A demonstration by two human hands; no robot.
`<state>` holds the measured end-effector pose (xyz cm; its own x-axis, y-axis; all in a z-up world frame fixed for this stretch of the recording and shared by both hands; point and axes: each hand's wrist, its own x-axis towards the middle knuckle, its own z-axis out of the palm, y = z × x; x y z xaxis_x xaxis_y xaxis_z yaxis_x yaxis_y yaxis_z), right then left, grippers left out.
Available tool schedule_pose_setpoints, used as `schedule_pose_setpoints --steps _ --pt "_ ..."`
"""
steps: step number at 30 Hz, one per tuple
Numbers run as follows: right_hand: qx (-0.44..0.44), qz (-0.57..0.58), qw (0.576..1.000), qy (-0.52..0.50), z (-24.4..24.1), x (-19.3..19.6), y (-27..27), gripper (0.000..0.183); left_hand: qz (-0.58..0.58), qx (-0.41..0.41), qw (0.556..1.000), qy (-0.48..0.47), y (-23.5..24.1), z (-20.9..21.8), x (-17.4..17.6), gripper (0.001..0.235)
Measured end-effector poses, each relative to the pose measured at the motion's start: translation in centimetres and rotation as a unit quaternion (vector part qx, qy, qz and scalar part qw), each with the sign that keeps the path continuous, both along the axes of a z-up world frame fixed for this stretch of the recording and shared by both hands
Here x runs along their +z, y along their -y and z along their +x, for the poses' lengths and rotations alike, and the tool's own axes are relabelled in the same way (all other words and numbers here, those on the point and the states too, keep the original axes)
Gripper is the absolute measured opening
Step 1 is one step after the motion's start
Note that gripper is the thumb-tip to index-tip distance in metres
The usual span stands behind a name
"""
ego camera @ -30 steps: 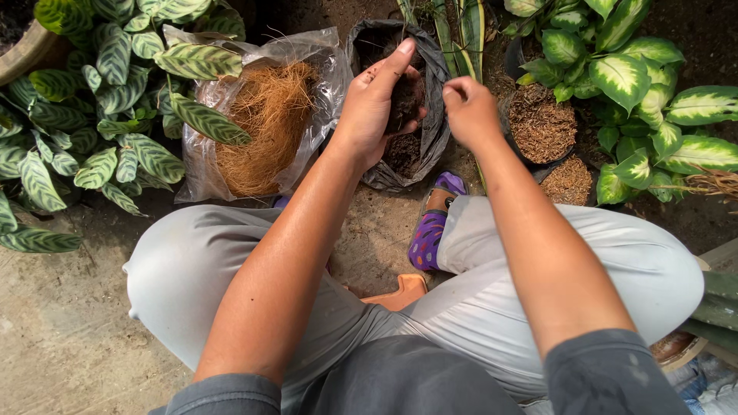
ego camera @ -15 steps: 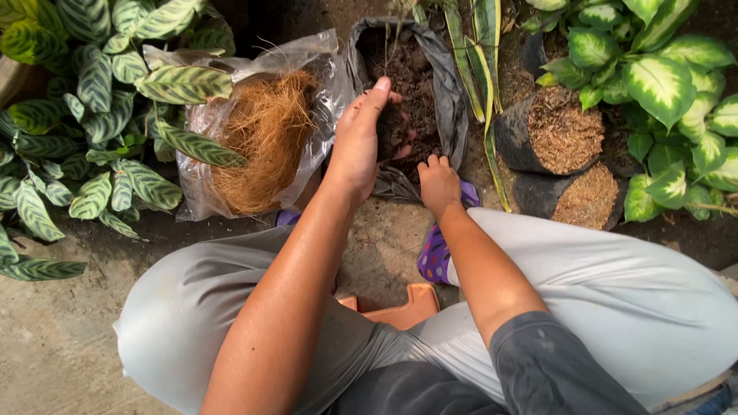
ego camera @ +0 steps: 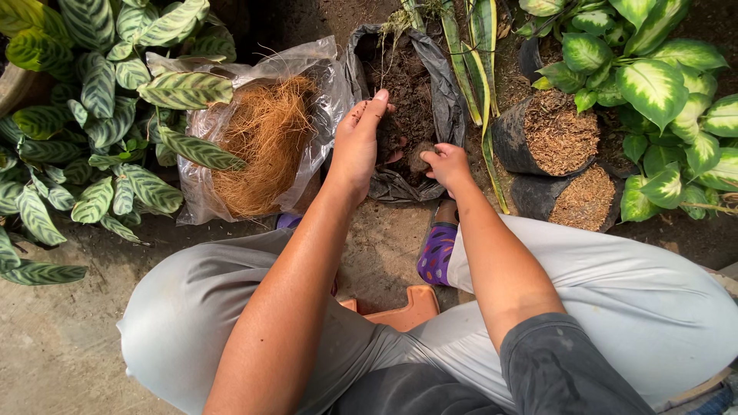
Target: The person sits on a small stool and mixes soil with coconut coir by hand. They repeatedly scoop soil from a black bag, combine it with coir, and form the mixture into a compact ball.
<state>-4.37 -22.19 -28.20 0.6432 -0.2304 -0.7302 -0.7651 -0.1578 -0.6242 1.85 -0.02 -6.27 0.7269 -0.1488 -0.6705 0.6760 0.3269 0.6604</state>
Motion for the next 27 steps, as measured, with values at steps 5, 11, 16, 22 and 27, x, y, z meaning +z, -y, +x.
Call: schedule_pose_setpoints --steps 5,11,16,22,27 --pt "-0.020 0.067 0.997 0.038 0.8 0.6 -0.8 0.046 -0.001 -0.005 1.000 0.006 0.2 -0.4 0.1 0.039" --pt "-0.039 0.130 0.984 0.114 3.8 4.7 -2.4 0.039 0.019 0.006 1.000 0.022 -0.2 -0.5 -0.2 0.034" --pt "-0.055 0.166 0.966 0.190 6.0 8.4 -3.4 0.040 0.029 0.003 0.999 0.019 -0.4 -0.6 -0.7 0.032" --pt "-0.066 0.191 0.940 0.275 7.2 13.7 -4.7 0.038 0.023 0.007 0.999 0.038 0.0 -0.3 -0.6 0.035" --pt "-0.003 0.098 0.923 0.371 8.4 20.0 -5.4 0.031 -0.066 0.048 0.997 0.017 0.5 -0.7 0.6 0.060"
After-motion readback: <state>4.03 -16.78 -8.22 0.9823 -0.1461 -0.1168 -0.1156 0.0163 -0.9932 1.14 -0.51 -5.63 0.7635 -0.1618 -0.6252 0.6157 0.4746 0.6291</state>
